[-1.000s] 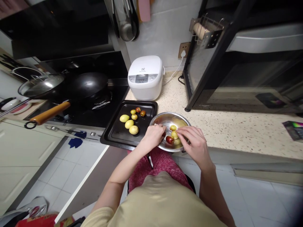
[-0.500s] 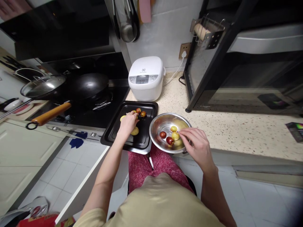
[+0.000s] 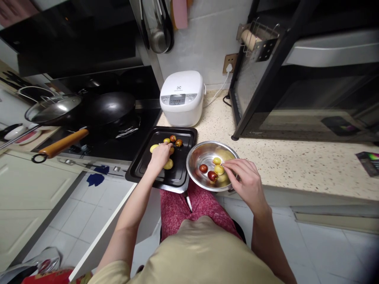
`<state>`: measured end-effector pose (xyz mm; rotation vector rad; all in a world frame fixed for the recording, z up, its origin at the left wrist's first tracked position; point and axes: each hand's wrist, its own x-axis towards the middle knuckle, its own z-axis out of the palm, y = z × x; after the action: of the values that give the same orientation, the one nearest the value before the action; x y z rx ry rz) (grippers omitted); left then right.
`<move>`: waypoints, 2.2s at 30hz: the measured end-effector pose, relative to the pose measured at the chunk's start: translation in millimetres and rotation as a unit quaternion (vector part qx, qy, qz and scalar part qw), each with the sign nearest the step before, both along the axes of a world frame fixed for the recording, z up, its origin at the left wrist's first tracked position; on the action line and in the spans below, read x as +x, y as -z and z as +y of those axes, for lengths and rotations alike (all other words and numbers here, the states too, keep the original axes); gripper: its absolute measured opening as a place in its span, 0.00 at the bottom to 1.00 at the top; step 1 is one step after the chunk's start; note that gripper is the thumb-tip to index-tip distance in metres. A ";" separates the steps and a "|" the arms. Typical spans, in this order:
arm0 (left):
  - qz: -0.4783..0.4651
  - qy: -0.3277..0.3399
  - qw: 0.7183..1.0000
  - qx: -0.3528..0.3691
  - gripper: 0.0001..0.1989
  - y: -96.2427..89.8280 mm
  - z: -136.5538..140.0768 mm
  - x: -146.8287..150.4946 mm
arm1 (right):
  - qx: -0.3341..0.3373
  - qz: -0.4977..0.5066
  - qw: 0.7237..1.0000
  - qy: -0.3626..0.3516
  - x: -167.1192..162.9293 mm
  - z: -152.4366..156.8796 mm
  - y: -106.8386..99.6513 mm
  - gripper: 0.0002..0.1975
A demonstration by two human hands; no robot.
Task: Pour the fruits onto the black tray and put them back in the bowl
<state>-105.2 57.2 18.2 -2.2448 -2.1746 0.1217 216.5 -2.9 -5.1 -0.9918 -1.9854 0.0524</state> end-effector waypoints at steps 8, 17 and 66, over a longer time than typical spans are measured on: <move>-0.118 0.030 0.990 0.066 0.14 -13.8 -5.4 5.5 | 0.008 0.003 1.000 0.006 1.2 -0.3 2.0 0.07; -0.325 0.215 0.920 0.037 0.10 -17.1 -19.8 70.7 | -0.001 0.006 1.000 0.003 3.4 -1.8 4.4 0.08; -0.127 0.117 0.985 0.000 0.10 11.5 23.4 14.0 | 0.002 -0.007 1.000 -0.009 3.3 -4.2 7.4 0.07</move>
<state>-91.2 80.6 6.8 -2.6225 -1.9880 -0.1783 219.7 -7.2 -12.5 -0.9749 -2.0059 0.0511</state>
